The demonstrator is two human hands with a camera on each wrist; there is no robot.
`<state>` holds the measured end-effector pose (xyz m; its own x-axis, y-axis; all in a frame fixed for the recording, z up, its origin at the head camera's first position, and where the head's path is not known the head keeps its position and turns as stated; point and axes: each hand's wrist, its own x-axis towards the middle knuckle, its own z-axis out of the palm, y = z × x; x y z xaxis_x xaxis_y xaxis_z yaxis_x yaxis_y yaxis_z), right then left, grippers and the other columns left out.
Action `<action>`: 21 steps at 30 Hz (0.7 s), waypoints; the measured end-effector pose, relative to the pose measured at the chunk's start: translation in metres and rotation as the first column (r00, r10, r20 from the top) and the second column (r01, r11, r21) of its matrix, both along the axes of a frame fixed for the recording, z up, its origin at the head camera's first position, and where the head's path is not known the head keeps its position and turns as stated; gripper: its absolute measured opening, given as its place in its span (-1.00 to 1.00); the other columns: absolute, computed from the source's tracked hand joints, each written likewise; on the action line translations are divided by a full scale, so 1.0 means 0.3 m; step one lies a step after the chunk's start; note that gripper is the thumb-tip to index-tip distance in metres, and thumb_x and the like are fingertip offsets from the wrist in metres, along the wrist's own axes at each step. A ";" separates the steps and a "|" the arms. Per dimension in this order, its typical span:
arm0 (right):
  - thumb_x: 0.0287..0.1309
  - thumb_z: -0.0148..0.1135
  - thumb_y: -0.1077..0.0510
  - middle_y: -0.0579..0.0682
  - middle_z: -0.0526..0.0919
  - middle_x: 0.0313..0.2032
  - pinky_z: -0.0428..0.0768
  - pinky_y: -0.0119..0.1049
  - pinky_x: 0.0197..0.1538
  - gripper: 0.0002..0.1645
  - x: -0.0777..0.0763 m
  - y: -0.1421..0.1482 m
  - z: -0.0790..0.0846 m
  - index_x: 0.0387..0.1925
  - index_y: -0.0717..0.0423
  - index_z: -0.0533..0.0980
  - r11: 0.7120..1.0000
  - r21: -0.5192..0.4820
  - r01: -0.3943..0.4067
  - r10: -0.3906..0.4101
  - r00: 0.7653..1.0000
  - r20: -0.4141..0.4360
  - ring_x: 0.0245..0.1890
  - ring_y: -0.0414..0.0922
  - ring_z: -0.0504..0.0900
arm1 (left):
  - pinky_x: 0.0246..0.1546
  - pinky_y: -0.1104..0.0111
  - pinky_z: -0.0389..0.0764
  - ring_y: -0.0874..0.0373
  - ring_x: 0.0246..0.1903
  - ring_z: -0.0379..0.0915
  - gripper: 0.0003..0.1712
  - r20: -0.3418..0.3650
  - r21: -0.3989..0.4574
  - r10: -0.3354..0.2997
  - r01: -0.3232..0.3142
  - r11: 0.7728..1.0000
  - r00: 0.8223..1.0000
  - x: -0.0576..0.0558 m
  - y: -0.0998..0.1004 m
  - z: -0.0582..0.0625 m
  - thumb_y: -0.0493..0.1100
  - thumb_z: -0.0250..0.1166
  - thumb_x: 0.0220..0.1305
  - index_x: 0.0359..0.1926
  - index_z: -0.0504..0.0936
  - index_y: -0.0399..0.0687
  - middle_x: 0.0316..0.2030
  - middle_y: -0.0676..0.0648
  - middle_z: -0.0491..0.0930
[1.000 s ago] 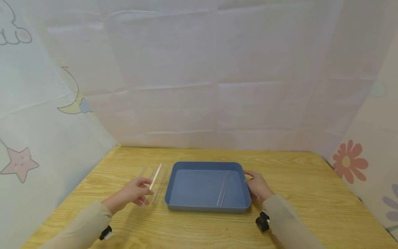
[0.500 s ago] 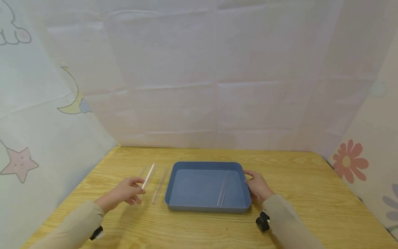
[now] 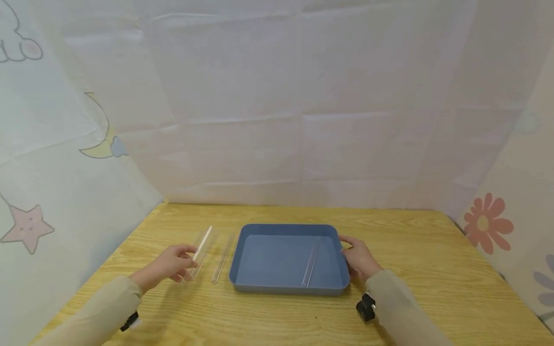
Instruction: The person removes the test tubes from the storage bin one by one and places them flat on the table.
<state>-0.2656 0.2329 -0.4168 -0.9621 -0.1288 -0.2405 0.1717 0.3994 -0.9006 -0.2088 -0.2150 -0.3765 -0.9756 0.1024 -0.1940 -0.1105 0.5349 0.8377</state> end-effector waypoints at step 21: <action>0.46 -0.22 0.35 0.48 0.38 0.04 0.61 -0.10 -0.42 -0.39 -0.003 0.001 -0.001 0.46 0.34 -0.02 1.000 -0.004 -0.001 0.001 1.000 0.006 -0.37 0.01 0.59 | -0.57 0.31 0.53 0.06 -0.59 0.50 -0.44 -0.034 -0.096 0.036 -0.039 0.995 0.999 -0.008 -0.090 -0.013 -0.39 0.17 0.23 0.23 0.31 -0.55 -0.23 -0.28 0.55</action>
